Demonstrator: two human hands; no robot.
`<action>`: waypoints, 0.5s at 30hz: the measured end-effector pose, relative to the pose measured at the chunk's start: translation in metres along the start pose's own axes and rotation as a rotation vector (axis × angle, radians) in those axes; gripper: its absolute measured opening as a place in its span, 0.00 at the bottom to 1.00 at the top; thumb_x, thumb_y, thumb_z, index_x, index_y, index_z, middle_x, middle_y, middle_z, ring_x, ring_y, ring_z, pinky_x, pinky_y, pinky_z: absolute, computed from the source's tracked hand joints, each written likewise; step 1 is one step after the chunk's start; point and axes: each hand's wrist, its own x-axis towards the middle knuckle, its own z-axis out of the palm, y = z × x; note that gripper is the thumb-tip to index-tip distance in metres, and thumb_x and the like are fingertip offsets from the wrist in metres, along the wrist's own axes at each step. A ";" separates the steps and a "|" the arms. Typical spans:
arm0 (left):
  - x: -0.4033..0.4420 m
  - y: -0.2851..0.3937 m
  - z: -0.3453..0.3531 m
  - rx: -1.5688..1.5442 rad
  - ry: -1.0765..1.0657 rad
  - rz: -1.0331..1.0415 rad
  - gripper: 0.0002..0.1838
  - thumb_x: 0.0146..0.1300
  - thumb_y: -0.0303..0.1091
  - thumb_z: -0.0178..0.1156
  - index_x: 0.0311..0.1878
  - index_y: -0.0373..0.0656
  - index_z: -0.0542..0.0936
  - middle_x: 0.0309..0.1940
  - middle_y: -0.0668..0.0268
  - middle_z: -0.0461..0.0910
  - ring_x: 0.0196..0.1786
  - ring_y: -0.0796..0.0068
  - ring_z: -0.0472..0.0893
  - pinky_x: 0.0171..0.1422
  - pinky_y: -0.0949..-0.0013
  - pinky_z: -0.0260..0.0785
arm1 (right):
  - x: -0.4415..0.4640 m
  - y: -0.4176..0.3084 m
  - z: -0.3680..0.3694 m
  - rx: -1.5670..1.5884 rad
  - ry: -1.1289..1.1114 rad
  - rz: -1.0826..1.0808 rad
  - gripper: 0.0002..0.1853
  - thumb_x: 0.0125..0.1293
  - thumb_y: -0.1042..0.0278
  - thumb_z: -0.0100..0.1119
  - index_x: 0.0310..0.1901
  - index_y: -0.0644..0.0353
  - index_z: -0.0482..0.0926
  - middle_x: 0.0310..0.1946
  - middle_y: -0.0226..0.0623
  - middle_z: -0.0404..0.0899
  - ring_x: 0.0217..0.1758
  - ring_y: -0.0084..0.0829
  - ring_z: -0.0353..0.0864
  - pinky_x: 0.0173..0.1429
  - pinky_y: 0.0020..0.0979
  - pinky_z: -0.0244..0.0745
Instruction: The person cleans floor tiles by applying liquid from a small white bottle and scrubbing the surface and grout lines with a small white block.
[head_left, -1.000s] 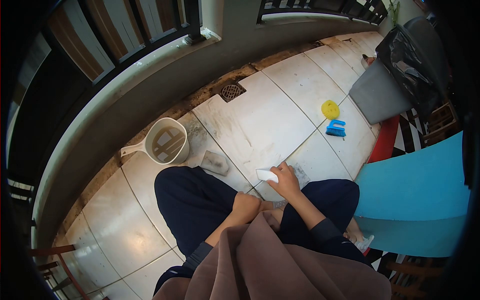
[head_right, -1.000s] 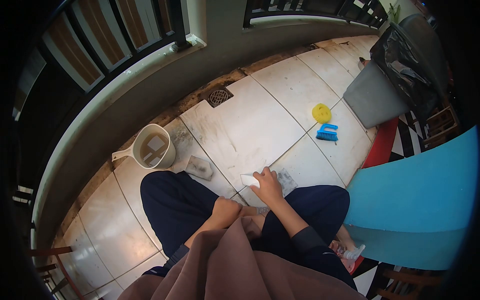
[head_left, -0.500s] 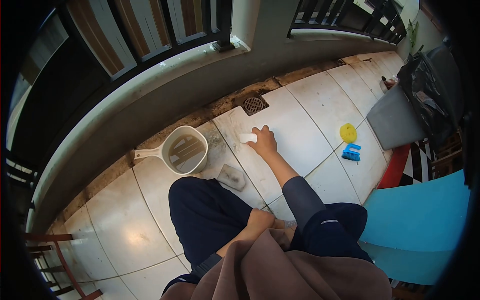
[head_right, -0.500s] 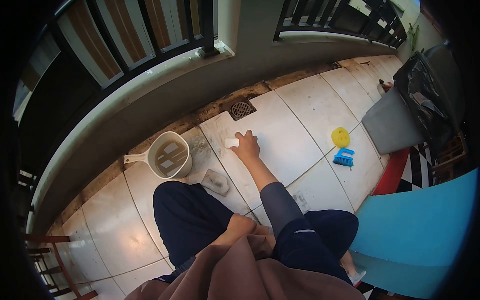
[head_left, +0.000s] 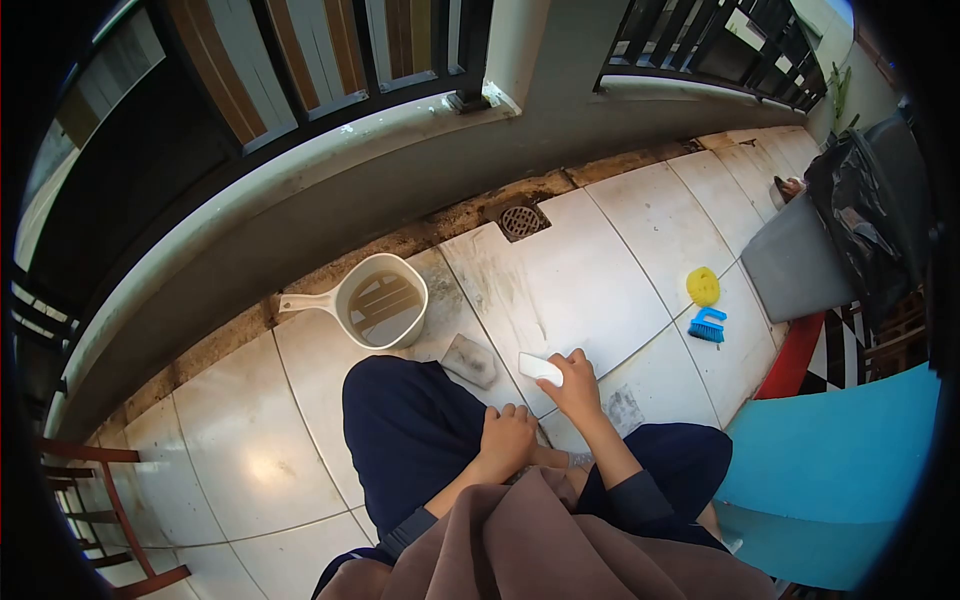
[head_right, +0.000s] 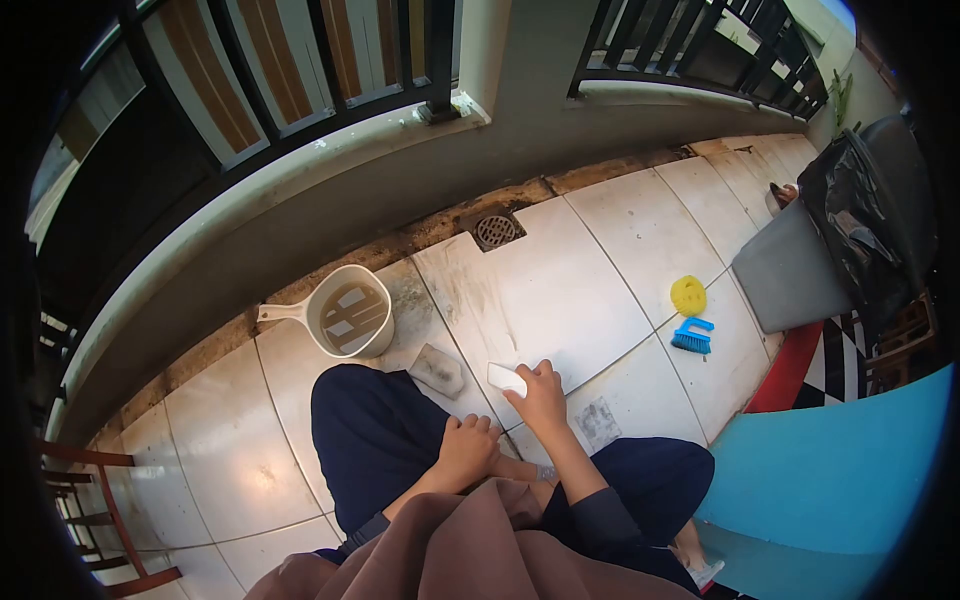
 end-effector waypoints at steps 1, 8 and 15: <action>0.000 -0.001 0.000 0.012 0.006 -0.006 0.07 0.47 0.39 0.56 0.26 0.48 0.79 0.27 0.70 0.75 0.34 0.72 0.74 0.40 0.64 0.60 | -0.003 0.002 -0.001 0.006 0.009 -0.005 0.19 0.43 0.62 0.68 0.39 0.55 0.75 0.36 0.42 0.66 0.39 0.44 0.69 0.40 0.40 0.70; 0.012 -0.005 -0.015 -0.044 -0.466 -0.061 0.08 0.50 0.37 0.54 0.31 0.50 0.81 0.34 0.69 0.78 0.41 0.73 0.75 0.46 0.63 0.58 | 0.089 -0.037 0.021 -0.040 -0.025 -0.077 0.21 0.45 0.62 0.67 0.42 0.52 0.75 0.40 0.43 0.66 0.42 0.44 0.70 0.40 0.39 0.74; 0.025 -0.013 -0.014 -0.066 -0.638 -0.006 0.15 0.49 0.47 0.58 0.38 0.52 0.80 0.39 0.70 0.77 0.47 0.73 0.74 0.51 0.64 0.58 | 0.200 -0.090 0.049 -0.127 -0.072 -0.043 0.23 0.45 0.59 0.67 0.46 0.47 0.74 0.46 0.42 0.64 0.47 0.45 0.70 0.44 0.39 0.75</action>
